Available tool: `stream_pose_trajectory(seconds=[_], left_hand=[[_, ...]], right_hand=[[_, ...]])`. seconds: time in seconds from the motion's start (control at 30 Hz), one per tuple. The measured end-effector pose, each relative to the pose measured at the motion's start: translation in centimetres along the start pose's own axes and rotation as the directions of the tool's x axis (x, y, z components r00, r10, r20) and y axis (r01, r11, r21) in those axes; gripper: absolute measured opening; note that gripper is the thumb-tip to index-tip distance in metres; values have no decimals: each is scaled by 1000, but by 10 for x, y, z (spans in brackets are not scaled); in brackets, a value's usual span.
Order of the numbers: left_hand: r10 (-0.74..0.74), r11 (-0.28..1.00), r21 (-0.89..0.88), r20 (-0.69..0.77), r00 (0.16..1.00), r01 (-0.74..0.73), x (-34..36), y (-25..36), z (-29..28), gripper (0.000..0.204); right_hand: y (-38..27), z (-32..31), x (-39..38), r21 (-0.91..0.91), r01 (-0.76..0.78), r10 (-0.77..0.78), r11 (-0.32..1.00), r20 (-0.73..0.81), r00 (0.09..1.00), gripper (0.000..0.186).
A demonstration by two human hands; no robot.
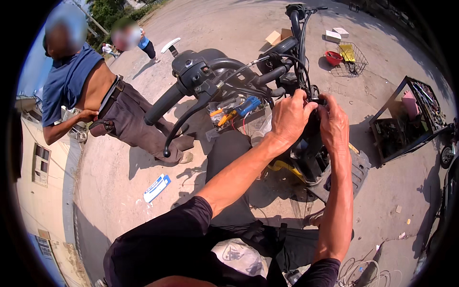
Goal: The person sits on a yellow scooter and wraps electrical tape around a bundle of wires near the handlebars. They repeatedly wrap and adjust the tape to secure the wiring.
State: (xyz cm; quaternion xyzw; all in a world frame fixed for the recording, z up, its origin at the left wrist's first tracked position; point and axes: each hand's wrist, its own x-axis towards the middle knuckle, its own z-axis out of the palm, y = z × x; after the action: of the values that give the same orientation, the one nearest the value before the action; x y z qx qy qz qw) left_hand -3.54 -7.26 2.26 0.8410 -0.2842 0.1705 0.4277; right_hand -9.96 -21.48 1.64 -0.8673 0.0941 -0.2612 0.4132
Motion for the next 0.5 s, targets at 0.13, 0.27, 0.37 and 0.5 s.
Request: stream_pose_trajectory(seconds=[0.13, 0.27, 0.37, 0.5], left_hand=[[-57, 998, -40, -34, 998, 55, -3, -10, 0, 26], [-48, 997, -56, -84, 995, 44, -6, -9, 10, 24], [-35, 998, -45, -99, 994, 31, -9, -10, 13, 23], [-51, 995, -85, -88, 995, 44, -11, -8, 15, 22]], right_hand=[[-24, -6, 4, -227, 41, -24, 973, 77, 997, 26], [-13, -15, 7, -294, 229, -212, 928, 90, 973, 24], [-21, -24, 9, -140, 226, -199, 964, 184, 963, 23], [-13, -27, 9, -123, 231, -207, 965, 182, 961, 25]])
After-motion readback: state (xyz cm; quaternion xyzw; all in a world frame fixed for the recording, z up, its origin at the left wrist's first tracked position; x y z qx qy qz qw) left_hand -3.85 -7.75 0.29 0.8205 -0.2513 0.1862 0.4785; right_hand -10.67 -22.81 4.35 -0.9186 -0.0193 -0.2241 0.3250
